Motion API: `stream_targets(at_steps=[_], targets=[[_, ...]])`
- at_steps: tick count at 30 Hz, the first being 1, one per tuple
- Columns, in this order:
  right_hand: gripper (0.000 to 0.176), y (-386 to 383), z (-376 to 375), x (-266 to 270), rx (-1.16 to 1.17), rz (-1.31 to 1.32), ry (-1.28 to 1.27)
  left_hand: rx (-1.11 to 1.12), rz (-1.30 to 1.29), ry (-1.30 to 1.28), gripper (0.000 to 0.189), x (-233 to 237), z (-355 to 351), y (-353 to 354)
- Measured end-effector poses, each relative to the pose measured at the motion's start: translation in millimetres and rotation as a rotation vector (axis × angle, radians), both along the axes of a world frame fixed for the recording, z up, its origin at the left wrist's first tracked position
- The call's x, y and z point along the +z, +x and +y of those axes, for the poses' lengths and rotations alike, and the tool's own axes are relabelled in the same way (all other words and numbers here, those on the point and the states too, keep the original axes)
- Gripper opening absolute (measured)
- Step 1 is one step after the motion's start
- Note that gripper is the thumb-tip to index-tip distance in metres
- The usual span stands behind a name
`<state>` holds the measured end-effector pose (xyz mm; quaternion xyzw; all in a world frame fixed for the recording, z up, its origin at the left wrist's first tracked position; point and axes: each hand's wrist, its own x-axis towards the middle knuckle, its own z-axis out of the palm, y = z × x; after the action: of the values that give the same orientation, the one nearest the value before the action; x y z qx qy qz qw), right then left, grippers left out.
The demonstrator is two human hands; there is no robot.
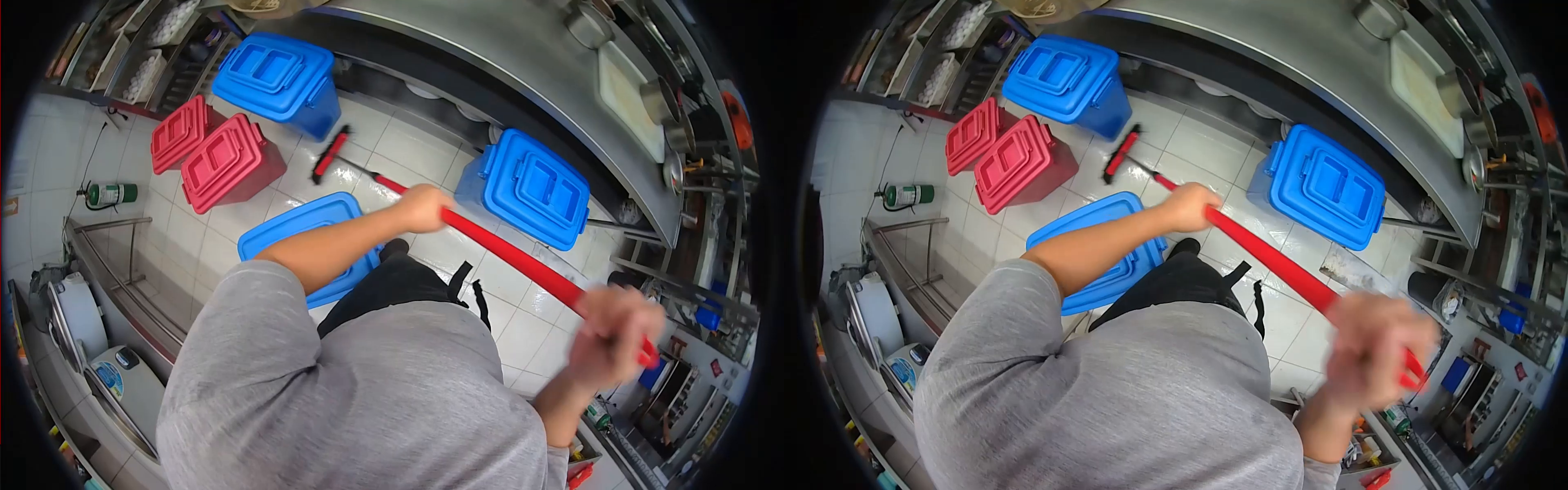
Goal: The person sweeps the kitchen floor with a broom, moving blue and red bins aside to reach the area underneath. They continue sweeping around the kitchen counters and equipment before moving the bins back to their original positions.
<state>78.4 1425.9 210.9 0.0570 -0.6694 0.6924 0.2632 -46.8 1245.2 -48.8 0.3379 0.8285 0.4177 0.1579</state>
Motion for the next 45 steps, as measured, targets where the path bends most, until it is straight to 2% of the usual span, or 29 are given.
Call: stream_targets(at_steps=[2, 5, 7, 8, 10, 11, 13, 14, 16, 18, 20, 22, 24, 27, 28, 30, 31, 34, 36, 37, 39, 40, 41, 43, 45], targets=[[0.018, 9, 6, 46, -0.055, 0.079, 0.038, -0.110, -0.072, 0.085, 0.013, 19, 38, 19], [0.025, 25, 27, 86, 0.060, 0.201, 0.136, -0.279, -0.181, 0.333, 0.014, 60, 85, 51], [0.031, 14, 13, 95, 0.256, 0.169, 0.225, -0.227, -0.154, 0.330, 0.013, 46, 101, 55], [0.031, 10, 11, 94, 0.263, 0.166, 0.229, -0.174, -0.130, 0.316, 0.013, 36, 105, 58], [0.031, 7, 7, 87, 0.440, 0.258, 0.183, -0.166, -0.199, 0.339, 0.012, 33, 93, 59], [0.029, 8, 9, 84, 0.486, 0.239, 0.166, -0.113, -0.136, 0.330, 0.012, 27, 85, 56], [0.022, 14, 22, 55, 0.452, 0.285, 0.064, -0.004, 0.001, 0.327, 0.012, 5, 68, 36], [0.018, 6, 5, 40, 0.336, 0.259, 0.022, 0.055, 0.063, 0.330, 0.012, -13, 56, 23], [0.015, -6, -11, -2, 0.193, 0.138, 0.100, 0.168, 0.119, 0.262, 0.011, -42, 24, -11], [0.011, -22, -34, -33, 0.207, 0.052, 0.019, 0.252, 0.162, 0.119, 0.011, -54, -5, -42], [0.013, -28, -41, -18, 0.404, 0.088, 0.091, 0.284, 0.181, 0.164, 0.012, -51, -17, -38], [0.023, -34, -33, 13, 0.684, 0.227, 0.141, 0.270, 0.168, 0.257, 0.014, -31, -22, -13], [0.027, -32, -50, 40, 0.702, 0.282, 0.157, 0.222, 0.130, 0.328, 0.013, -8, -21, 15], [0.025, -38, -49, 22, 0.835, 0.215, 0.101, 0.246, 0.085, 0.318, 0.012, -30, -30, 6], [0.024, -38, -64, 22, 0.690, 0.061, 0.169, 0.276, 0.110, 0.362, 0.015, -42, -33, -7], [0.024, -48, -89, -7, 0.510, 0.104, 0.179, 0.399, 0.203, 0.312, 0.018, -55, -47, -39], [0.024, -54, -92, -7, 0.517, 0.107, 0.183, 0.406, 0.208, 0.316, 0.018, -56, -50, -44], [0.021, -74, -82, 17, 0.895, 0.170, 0.327, 0.481, 0.273, 0.345, 0.020, -38, -54, -48], [0.019, -77, -69, 33, 1.127, 0.230, 0.210, 0.431, 0.126, 0.432, 0.019, -12, -43, -16], [0.019, -82, -73, 34, 1.132, 0.225, 0.208, 0.445, 0.191, 0.496, 0.020, -20, -36, -8], [0.022, -88, -87, 34, 1.243, 0.054, 0.282, 0.449, 0.205, 0.500, 0.021, -38, -43, -17], [0.015, -85, -94, 27, 1.099, 0.135, 0.310, 0.447, 0.229, 0.502, 0.021, -47, -48, -27], [0.017, -85, -104, 12, 1.042, 0.150, 0.326, 0.487, 0.174, 0.458, 0.021, -55, -56, -39], [0.019, -81, -122, -6, 0.961, 0.126, 0.334, 0.526, 0.252, 0.404, 0.020, -57, -71, -53], [0.017, -79, -111, 18, 0.980, 0.144, 0.358, 0.532, 0.262, 0.393, 0.020, -47, -70, -51]])
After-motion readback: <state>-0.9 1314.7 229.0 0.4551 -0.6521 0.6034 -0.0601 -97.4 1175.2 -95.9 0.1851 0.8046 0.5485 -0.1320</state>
